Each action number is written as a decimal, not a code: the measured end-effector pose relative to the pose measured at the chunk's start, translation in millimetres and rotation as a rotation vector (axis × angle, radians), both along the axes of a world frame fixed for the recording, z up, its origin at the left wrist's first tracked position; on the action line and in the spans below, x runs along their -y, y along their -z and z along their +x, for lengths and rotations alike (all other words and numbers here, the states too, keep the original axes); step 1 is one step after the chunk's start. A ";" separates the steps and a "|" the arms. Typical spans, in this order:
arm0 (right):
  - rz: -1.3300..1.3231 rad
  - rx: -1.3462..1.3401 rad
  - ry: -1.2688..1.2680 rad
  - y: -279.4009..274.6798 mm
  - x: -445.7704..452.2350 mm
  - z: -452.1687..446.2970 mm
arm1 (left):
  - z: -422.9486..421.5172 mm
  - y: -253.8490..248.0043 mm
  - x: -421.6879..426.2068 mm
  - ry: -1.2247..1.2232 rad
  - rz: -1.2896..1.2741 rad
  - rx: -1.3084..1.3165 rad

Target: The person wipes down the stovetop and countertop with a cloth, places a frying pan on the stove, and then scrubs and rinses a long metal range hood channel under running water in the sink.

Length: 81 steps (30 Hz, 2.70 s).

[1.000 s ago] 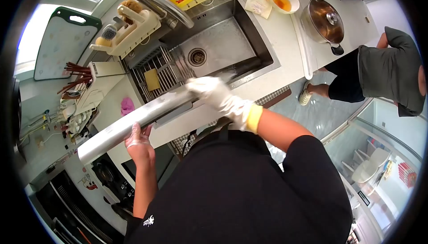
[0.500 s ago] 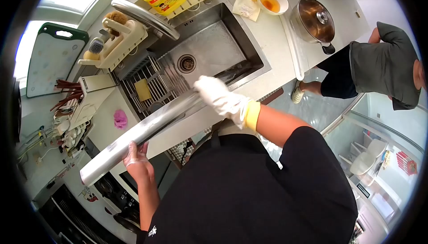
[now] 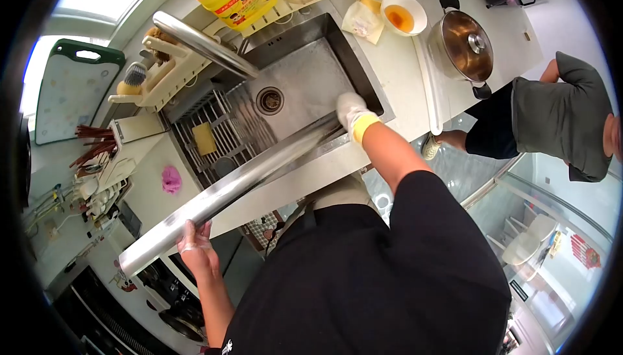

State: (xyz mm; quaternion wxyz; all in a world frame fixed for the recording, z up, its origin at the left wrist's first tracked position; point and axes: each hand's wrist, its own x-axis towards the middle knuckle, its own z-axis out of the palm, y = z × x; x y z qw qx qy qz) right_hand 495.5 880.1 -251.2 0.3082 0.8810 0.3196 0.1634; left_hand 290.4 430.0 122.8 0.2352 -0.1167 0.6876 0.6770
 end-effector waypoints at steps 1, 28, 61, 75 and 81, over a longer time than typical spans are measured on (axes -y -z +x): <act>-0.431 -0.540 -0.574 -49.5 23.3 1.3 | 0.2 3.1 -1.1 0.005 0.002 -0.003; -0.923 -1.383 -1.121 -236.3 101.0 -37.1 | -14.6 -0.3 -7.4 -0.080 -0.089 0.021; 0.202 -1.773 -2.946 -605.1 191.6 -242.6 | -17.5 -38.7 -153.7 0.352 -0.102 -0.749; 0.033 -2.528 -2.393 -576.6 158.2 -262.6 | -2.8 -94.4 -154.8 0.412 -0.196 -0.395; -0.236 -2.676 -2.213 -555.2 159.9 -267.3 | 3.3 -94.2 -141.7 0.427 -0.136 -0.373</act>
